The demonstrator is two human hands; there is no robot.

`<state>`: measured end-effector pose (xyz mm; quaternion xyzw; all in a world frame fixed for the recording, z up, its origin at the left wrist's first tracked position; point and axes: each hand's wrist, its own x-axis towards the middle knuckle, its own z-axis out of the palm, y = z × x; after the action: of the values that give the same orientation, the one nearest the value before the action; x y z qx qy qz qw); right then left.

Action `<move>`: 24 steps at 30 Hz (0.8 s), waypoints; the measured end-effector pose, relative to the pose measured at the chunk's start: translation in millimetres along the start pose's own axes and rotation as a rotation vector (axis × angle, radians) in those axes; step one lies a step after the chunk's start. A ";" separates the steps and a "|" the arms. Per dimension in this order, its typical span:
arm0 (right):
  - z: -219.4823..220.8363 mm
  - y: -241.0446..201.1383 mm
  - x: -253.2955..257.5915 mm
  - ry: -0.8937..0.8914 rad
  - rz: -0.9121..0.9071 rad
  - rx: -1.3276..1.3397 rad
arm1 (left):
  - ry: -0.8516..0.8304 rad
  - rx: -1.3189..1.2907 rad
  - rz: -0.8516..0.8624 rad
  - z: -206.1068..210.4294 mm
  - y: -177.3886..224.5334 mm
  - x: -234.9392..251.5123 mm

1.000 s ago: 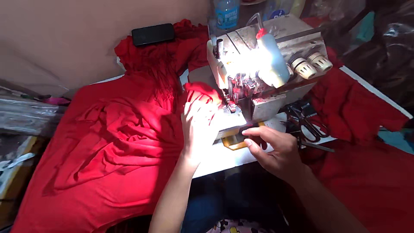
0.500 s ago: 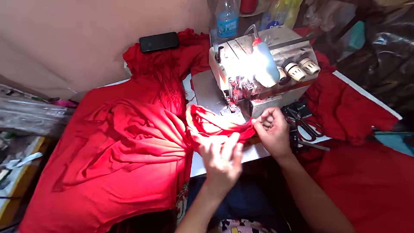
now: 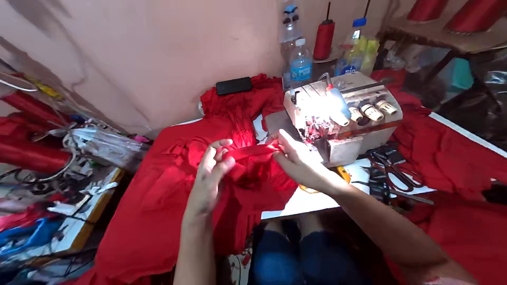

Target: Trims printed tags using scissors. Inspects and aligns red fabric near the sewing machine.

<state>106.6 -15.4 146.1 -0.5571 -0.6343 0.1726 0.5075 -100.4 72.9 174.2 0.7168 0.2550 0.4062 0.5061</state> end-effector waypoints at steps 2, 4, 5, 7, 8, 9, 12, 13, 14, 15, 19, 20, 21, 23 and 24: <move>-7.4 -17.4 0.0 -0.063 -0.020 0.153 | -0.073 0.223 0.210 -19.1 8.3 -10.1; -6.5 -25.9 0.1 -0.094 -0.047 0.309 | -0.049 0.266 0.257 -28.2 15.0 -18.9; -4.5 -27.9 0.0 -0.102 -0.028 0.422 | -0.026 0.194 0.210 -30.2 18.8 -23.5; -0.2 -28.6 -1.1 -0.104 0.048 0.618 | 0.036 -0.070 0.085 -29.1 27.4 -33.3; 1.0 -28.1 -2.5 -0.109 0.077 0.668 | 0.067 -0.220 0.037 -26.9 31.0 -37.9; 2.2 -27.9 -4.3 -0.117 0.093 0.696 | 0.067 -0.332 0.021 -26.4 32.5 -41.6; 2.2 -28.9 -7.4 -0.148 0.038 0.658 | -0.007 -0.368 0.075 -33.7 28.7 -43.8; 0.1 -31.2 -7.2 -0.154 -0.019 0.601 | -0.054 -0.245 0.128 -37.8 27.3 -41.4; -2.5 -35.5 -6.5 -0.154 -0.091 0.531 | -0.107 -0.036 0.197 -41.1 28.7 -36.8; -4.6 -43.2 -5.3 -0.138 -0.171 0.464 | -0.164 0.223 0.280 -41.6 32.5 -28.7; 5.4 -85.4 -5.6 0.202 -0.399 0.187 | 0.004 0.601 1.099 -19.9 40.6 52.5; 9.9 -85.3 -3.2 0.289 -0.407 0.106 | 0.145 0.568 1.237 -12.8 67.1 67.5; 13.3 -78.7 -0.3 0.324 -0.385 0.043 | 0.211 0.663 1.048 -8.2 117.9 48.4; 9.1 -59.6 6.8 0.287 -0.271 0.022 | 0.370 0.750 0.801 -15.4 172.4 3.1; -4.3 -59.2 9.4 0.277 -0.179 0.044 | 0.392 0.832 0.733 -37.8 169.7 -24.8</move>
<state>80.0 -27.5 198.6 -0.5058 -0.6014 0.0621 0.6153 -153.2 12.5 330.4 0.8081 0.2174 0.5454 -0.0479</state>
